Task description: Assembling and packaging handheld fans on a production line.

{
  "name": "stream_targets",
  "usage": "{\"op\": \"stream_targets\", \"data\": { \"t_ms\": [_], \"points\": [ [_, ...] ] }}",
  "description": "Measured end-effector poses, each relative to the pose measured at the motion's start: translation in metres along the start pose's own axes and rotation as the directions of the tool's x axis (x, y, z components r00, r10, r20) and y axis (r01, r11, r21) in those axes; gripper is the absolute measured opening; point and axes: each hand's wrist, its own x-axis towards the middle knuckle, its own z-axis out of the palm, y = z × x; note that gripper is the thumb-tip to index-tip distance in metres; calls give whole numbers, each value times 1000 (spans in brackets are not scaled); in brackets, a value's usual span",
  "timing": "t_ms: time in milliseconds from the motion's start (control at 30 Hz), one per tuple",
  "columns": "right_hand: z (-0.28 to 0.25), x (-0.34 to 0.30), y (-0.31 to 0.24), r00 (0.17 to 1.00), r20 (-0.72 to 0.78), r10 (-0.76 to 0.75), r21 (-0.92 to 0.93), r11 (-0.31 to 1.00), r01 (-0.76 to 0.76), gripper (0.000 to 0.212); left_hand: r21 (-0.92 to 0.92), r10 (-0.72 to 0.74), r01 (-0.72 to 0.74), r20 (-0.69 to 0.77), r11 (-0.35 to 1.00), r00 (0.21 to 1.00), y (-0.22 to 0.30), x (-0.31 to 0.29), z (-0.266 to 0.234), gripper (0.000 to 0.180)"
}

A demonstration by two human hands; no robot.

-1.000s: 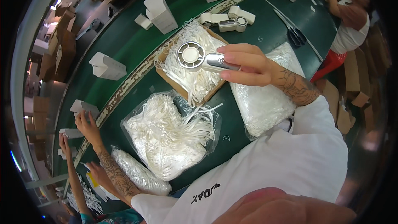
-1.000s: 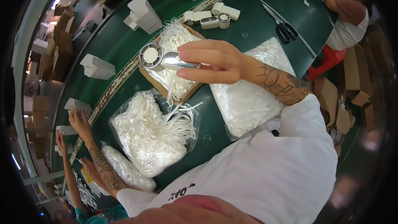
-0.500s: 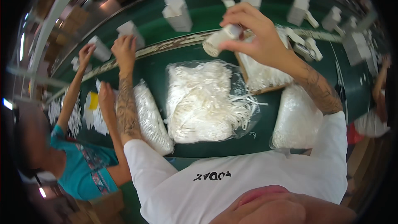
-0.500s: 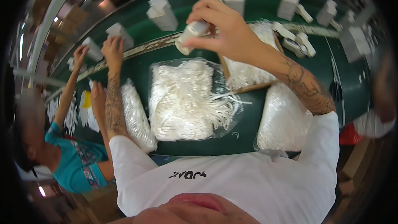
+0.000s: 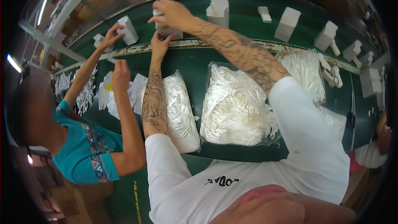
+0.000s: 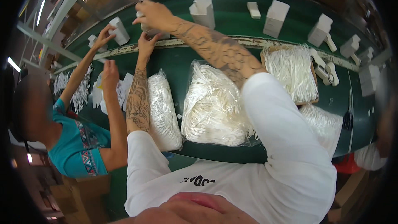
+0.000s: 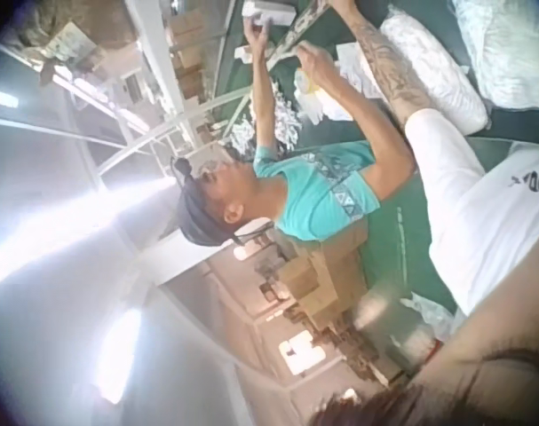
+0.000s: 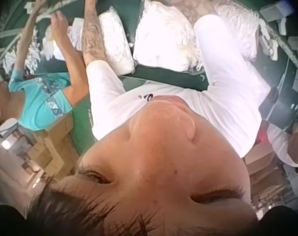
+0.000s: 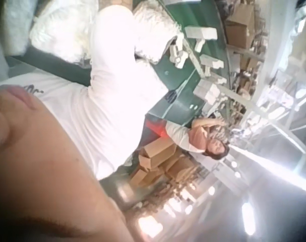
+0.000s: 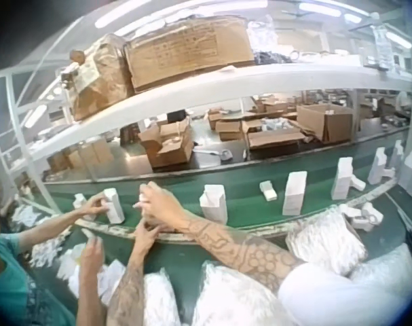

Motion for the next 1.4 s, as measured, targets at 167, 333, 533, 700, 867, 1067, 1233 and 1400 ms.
{"op": "stream_targets", "data": {
  "t_ms": [167, 333, 533, 700, 867, 1067, 1233, 1400],
  "points": [
    [29, -8, -2, 982, 167, -85, -319, 938, 136, 38, -207, 58, -57, 0, 977, 998, -27, 10, -11, 44],
    [-35, -11, 22, 974, -162, -158, -376, 923, 87, 29, -125, -28, 22, -47, 992, 999, -45, 5, -24, 46],
    [-135, -99, 152, 747, -494, 445, -582, 469, -664, 62, 108, -63, 49, 130, 993, 989, -16, 48, -25, 51],
    [-114, -139, 167, 646, -497, 579, -449, 466, -762, 35, 705, 587, -344, -126, 620, 800, -12, 66, -56, 51],
    [-121, -123, 126, 695, -271, 666, -500, 519, -693, 29, 45, 356, -353, -116, 935, 927, 35, 31, 7, 49],
    [-186, -100, 10, 986, -167, 24, -137, 989, -47, 38, -37, 100, -93, 404, 995, 909, 27, 32, 54, 77],
    [-301, -168, -85, 980, 53, -193, -420, 886, 197, 38, -21, 20, -10, 549, 1000, 836, 30, 33, 64, 67],
    [-392, -281, -115, 979, -168, 117, -555, 809, -192, 49, 152, -56, -35, 555, 988, 830, 47, 26, 83, 61]
  ]
}}
